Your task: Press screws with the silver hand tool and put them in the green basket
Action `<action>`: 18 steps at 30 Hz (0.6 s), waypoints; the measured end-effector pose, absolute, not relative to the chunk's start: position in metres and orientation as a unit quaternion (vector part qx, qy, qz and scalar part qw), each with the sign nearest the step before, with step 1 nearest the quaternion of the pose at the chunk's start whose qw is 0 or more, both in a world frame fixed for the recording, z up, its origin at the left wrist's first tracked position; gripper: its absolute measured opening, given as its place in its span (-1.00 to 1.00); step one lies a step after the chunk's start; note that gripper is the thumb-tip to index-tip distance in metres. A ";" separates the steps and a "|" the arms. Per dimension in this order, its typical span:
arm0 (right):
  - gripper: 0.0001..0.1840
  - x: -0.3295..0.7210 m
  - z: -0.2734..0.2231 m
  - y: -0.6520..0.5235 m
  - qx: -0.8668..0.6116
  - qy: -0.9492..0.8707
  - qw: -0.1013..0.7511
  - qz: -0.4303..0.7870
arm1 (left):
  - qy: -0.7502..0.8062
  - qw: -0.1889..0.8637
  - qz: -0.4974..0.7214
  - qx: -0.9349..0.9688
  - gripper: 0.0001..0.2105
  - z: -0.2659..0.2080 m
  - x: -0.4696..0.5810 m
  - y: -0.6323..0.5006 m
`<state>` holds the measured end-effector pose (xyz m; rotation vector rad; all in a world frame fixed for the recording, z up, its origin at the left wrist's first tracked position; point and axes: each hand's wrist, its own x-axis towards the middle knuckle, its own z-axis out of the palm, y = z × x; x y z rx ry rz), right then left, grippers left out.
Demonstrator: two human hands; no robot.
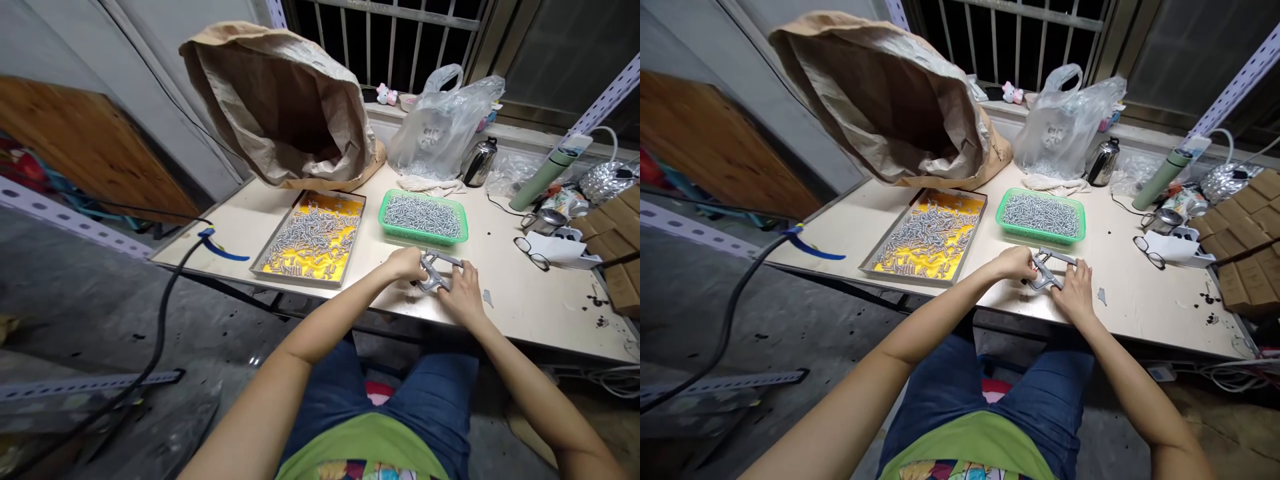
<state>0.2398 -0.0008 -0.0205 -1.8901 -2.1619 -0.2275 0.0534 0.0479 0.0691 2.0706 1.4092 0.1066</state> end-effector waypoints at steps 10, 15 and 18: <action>-0.29 0.255 -0.024 -0.014 -0.604 -0.729 0.248 -0.206 | 0.450 0.637 0.122 0.614 -0.72 0.044 0.047 0.044; -0.31 0.254 -0.024 -0.017 -0.613 -0.738 0.236 -0.156 | 0.390 0.748 0.138 0.519 -0.77 0.035 0.052 0.035; -0.24 0.255 -0.026 -0.019 -0.617 -0.753 0.214 -0.073 | 0.360 0.769 0.099 0.519 -0.80 0.028 0.052 0.029</action>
